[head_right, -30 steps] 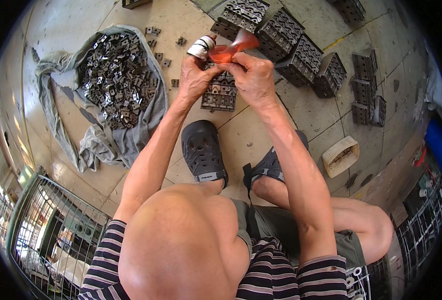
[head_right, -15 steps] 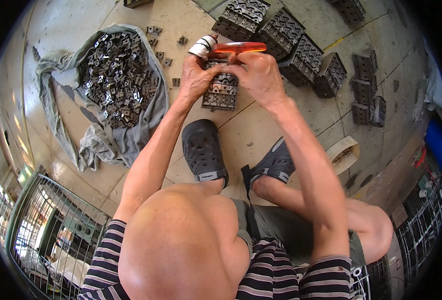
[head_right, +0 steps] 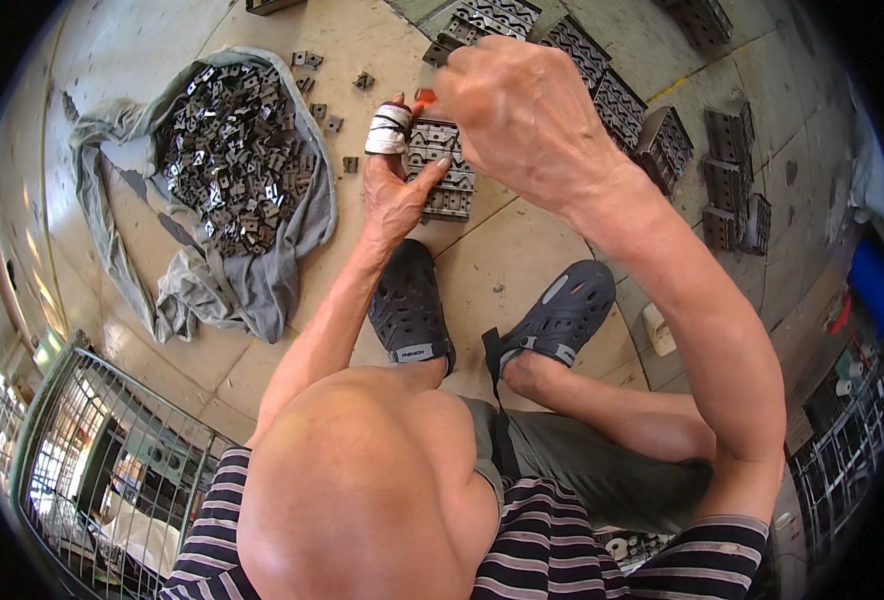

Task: The person sits on the floor and uses a red-handled tool to insert small metal pieces into a larger metal block. They repeatedly pick up pieces from a cloth pile and place them into the block, occasionally adjusting the block's position.

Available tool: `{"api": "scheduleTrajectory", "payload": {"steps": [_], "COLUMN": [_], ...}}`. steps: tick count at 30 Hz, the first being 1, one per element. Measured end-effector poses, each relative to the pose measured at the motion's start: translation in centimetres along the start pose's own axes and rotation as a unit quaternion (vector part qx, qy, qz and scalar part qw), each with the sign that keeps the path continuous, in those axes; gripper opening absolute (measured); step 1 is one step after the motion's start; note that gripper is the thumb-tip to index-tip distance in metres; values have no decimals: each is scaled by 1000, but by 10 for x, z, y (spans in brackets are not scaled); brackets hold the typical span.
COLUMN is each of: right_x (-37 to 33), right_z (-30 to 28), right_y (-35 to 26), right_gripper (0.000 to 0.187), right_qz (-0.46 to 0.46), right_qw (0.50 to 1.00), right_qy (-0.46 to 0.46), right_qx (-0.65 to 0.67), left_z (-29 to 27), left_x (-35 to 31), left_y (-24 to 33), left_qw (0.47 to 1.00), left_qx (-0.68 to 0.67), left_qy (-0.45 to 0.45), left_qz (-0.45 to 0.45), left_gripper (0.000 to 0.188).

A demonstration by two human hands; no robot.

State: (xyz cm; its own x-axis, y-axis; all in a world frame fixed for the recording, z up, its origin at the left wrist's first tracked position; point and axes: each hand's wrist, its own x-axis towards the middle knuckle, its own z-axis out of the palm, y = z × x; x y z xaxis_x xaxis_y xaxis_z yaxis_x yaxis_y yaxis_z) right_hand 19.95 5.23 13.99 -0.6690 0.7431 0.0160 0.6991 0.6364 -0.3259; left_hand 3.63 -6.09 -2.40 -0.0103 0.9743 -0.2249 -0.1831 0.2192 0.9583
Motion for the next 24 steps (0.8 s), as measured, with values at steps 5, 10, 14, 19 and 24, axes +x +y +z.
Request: {"api": "scheduleTrajectory", "payload": {"steps": [5,10,14,19,24], "right_x": [8,8,-9,-15,-16], "right_z": [9,36,52,55,61], "right_y": [14,46,44,27,1], "right_gripper": [26,45,37,25,18], "right_qz": [75,206,204,274,350], "right_qw": [989,887,761,737,674], "right_qy": [-26,-244,-159,-67,54], "right_qx": [125,334,595,615,648], "left_z": [3,8,11,18,20], "left_x": [3,-4,-31,-39,-45], "left_y": [0,15,29,30,32], "left_qw": [999,984,945,962,962], "left_qx": [30,161,293,251,270], "left_qy": [0,48,74,40,29], "left_qz": [-20,-52,-128,-100,-40], "left_gripper": [87,82,93,116,133]}}
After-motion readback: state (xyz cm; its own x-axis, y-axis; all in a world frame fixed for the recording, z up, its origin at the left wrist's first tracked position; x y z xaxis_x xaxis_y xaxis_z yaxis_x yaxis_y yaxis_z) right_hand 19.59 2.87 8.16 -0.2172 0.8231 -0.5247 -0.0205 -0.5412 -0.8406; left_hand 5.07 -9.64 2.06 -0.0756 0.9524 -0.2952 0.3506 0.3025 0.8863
